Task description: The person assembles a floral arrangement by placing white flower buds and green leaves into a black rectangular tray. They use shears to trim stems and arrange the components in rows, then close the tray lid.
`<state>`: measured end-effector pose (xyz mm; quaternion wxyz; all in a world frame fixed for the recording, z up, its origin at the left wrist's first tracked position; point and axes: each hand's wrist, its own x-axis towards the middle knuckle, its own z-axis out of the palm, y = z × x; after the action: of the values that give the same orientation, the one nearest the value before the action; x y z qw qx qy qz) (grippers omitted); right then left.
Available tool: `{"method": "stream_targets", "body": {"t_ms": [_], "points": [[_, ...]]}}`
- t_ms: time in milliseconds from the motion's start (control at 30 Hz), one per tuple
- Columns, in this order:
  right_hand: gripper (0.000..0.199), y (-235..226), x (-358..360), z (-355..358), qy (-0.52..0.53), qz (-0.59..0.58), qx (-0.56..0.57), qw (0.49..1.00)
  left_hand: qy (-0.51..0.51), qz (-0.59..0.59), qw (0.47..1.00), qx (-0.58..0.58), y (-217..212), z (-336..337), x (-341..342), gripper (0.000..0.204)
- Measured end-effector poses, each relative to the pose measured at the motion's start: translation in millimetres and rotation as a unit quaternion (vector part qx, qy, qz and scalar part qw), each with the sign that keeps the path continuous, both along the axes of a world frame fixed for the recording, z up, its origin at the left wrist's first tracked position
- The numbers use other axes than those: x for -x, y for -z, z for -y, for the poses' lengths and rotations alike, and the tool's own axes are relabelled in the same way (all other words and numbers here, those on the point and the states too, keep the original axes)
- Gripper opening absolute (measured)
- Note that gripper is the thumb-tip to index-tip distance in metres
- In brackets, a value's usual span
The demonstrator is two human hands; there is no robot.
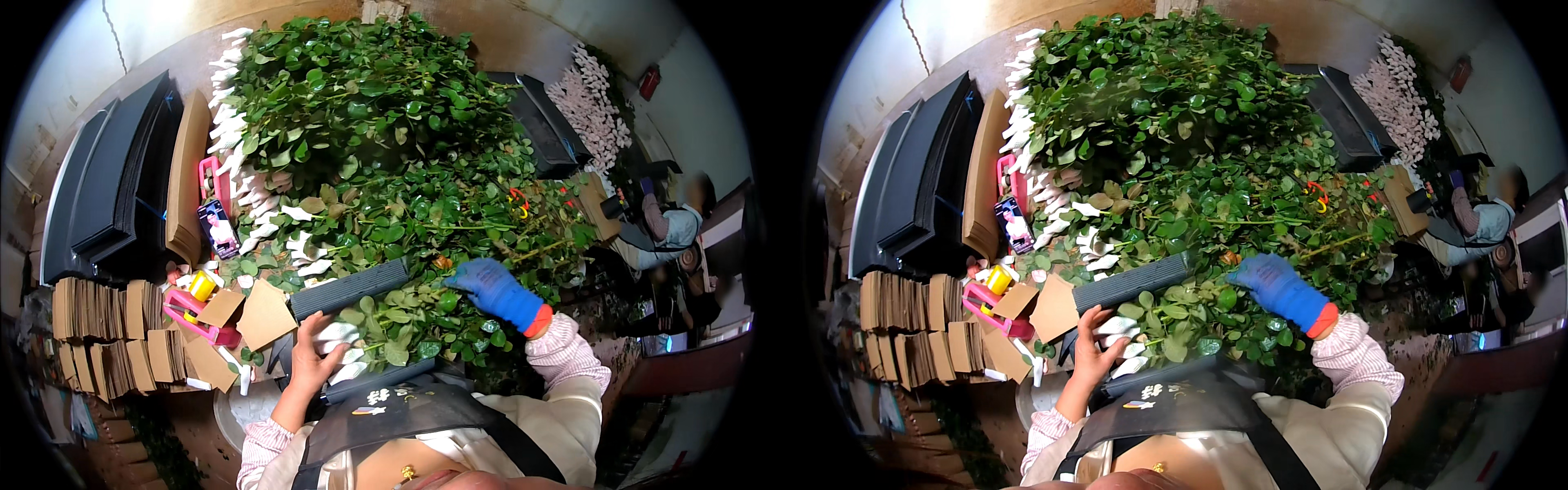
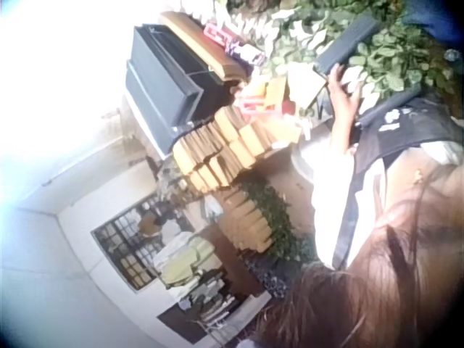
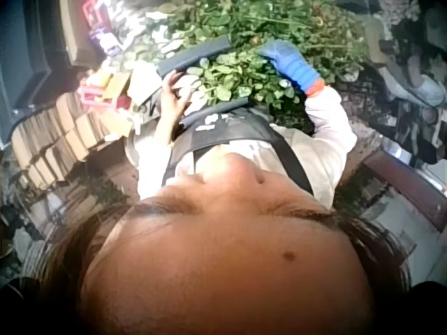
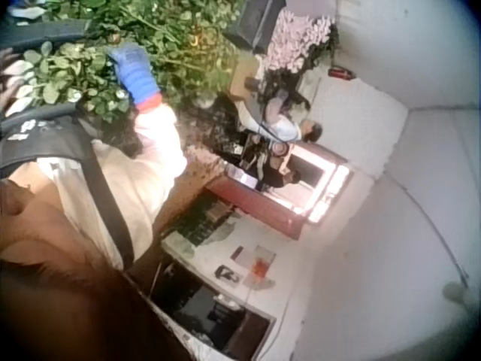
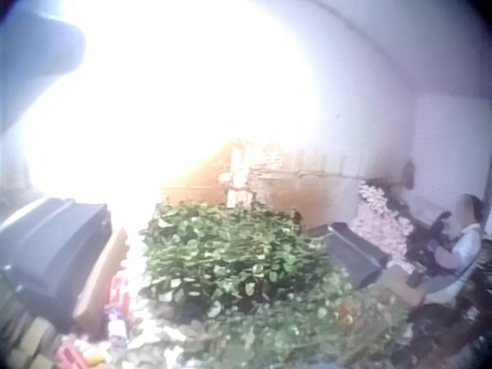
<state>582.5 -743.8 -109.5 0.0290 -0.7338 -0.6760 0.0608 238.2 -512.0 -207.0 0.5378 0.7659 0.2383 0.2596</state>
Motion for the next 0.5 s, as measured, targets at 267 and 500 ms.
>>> {"method": "stream_targets", "body": {"t_ms": [267, 500], "points": [[0.03, -51.0, -28.3, -88.9, 0.069, 0.089, 0.082, 0.99, 0.051, -0.088, 0.983, -0.153, -34.6, -1.9, -3.0, 0.051], [0.044, 96.1, -139.7, -243.4, 0.125, 0.094, -0.078, 0.985, 0.074, -0.088, 0.98, -0.161, -32.7, -1.1, -9.8, 0.059]]}}
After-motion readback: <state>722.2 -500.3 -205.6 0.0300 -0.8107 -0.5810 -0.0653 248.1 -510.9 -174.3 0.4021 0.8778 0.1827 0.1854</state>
